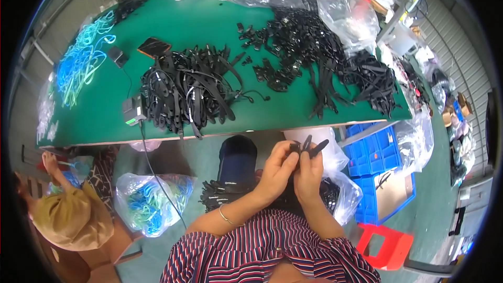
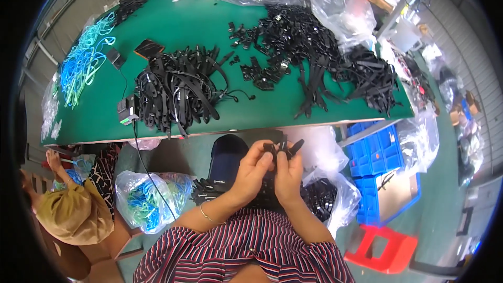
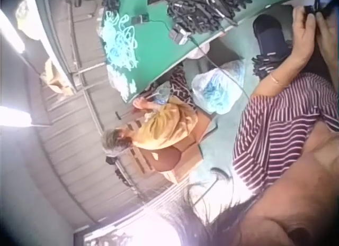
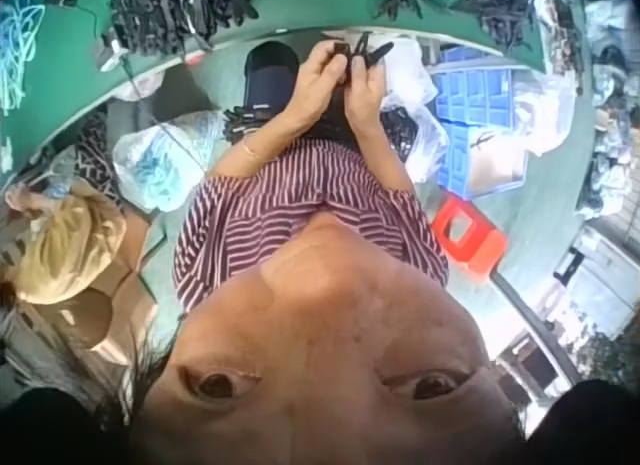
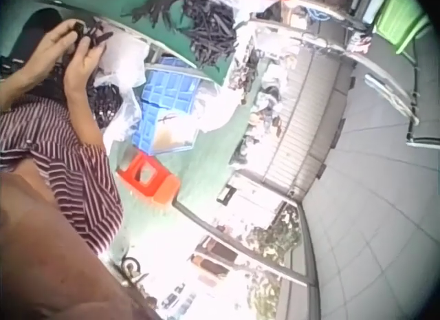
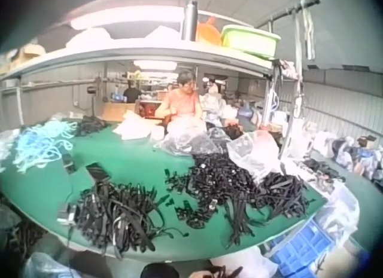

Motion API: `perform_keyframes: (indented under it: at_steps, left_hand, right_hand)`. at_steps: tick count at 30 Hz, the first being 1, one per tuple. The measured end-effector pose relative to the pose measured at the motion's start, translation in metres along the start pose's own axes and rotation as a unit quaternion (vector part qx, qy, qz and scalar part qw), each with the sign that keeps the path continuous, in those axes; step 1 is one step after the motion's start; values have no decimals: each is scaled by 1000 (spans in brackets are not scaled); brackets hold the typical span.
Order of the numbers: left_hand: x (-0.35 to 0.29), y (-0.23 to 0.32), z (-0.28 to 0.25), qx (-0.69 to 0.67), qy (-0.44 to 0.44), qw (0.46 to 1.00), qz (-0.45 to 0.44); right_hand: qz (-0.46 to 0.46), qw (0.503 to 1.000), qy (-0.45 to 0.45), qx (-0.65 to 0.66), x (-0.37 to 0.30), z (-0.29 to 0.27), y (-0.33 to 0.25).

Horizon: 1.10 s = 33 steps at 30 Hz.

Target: The person assembles black plastic straps and buckles by hand at a factory workstation.

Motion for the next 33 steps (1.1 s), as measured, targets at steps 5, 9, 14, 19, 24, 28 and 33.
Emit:
perform_keyframes:
  at_steps: [5, 9, 14, 19, 24, 28, 33]
  left_hand:
    - [2, 22, -22, -124, 3, 992, -3]
    - [0, 31, -43, -188, -9, 975, -114]
    - [-12, 39, -48, -137, 16, 988, -69]
    - [-14, 36, -57, -184, -29, 980, -74]
    - [-18, 36, -58, -223, -35, 969, -99]
    - [-18, 36, -60, -239, -48, 963, -113]
    - [-17, 31, -60, -276, -57, 949, -140]
  right_hand:
    - [45, 991, -92, 92, 4, -1, -9]
    - [131, 960, -211, 126, 14, -6, -14]
    - [181, 936, -273, 129, 9, 12, -23]
    - [234, 917, -301, 121, 8, 15, -14]
    - [292, 906, -297, 68, 4, 17, -8]
    - [298, 905, -303, 29, 6, 17, -8]
    - [275, 901, -321, 99, 9, 18, -5]
Point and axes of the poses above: each hand's wrist, its own x-axis towards the middle knuckle, its own z-axis out of the palm, y = z × x, the point moved 2 cm from there along x, towards the middle knuckle
